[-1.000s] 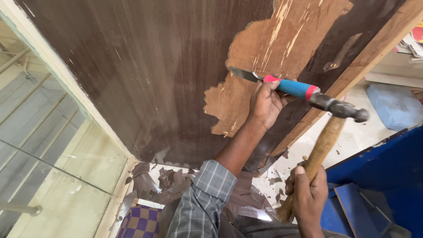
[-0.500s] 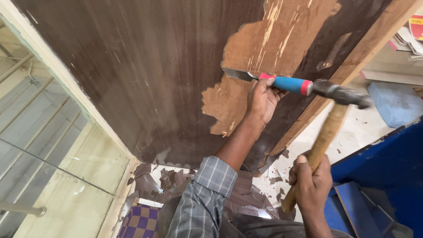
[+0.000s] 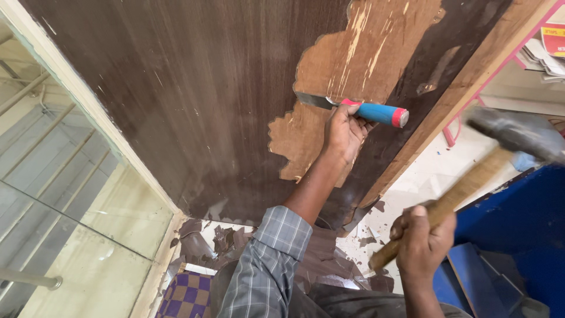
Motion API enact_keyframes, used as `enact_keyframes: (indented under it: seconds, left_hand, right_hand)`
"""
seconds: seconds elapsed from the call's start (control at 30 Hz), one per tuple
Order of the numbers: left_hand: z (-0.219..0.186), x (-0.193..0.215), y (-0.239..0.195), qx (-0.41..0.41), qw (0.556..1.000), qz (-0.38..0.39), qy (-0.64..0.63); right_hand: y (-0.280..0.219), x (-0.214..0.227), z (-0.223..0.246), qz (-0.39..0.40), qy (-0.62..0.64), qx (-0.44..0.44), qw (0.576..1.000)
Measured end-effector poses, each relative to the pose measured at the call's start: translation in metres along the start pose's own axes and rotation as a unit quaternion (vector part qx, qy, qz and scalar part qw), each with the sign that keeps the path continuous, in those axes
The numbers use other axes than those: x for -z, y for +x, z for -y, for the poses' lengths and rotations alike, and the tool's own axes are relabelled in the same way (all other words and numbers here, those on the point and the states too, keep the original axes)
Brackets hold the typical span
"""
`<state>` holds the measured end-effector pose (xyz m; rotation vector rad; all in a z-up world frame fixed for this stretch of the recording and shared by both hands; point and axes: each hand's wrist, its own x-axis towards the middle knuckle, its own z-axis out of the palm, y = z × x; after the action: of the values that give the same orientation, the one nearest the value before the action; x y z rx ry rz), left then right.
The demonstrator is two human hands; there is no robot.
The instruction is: The person uses a hammer and a scraper to remove dark wallpaper from a wall. They repeatedly strike the scraper against the wall to pry off sections of the material, which falls to the floor.
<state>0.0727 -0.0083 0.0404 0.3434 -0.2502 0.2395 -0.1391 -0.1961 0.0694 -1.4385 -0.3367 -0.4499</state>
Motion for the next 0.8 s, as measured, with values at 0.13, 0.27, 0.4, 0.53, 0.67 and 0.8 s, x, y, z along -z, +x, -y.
enact_keyframes:
  seconds: [0.13, 0.27, 0.4, 0.53, 0.67, 0.8]
  left_hand:
    - [0.003, 0.007, 0.01, 0.023, 0.999, -0.024, -0.019]
    - [-0.012, 0.033, 0.029, -0.024, 0.996, -0.087, -0.023]
    - [-0.051, 0.056, 0.01, -0.042, 0.988, -0.147, -0.013]
    - [-0.056, 0.053, -0.02, -0.01, 0.997, -0.081, -0.007]
    - [-0.032, 0.028, -0.032, 0.011, 0.998, -0.054, 0.026]
    - [-0.024, -0.002, -0.037, -0.002, 0.996, -0.034, 0.081]
  right_hand:
    - [-0.002, -0.013, -0.009, 0.007, 0.036, -0.035, 0.999]
    - [0.005, -0.007, -0.01, 0.074, -0.066, -0.189, 0.977]
    - [-0.002, -0.006, -0.005, 0.05, -0.035, -0.098, 0.993]
    - [-0.006, -0.008, -0.003, 0.008, 0.066, -0.087, 0.994]
    - [-0.01, -0.006, -0.006, 0.006, 0.054, -0.116, 0.992]
    - [-0.014, -0.001, -0.011, 0.01, 0.041, -0.148, 0.988]
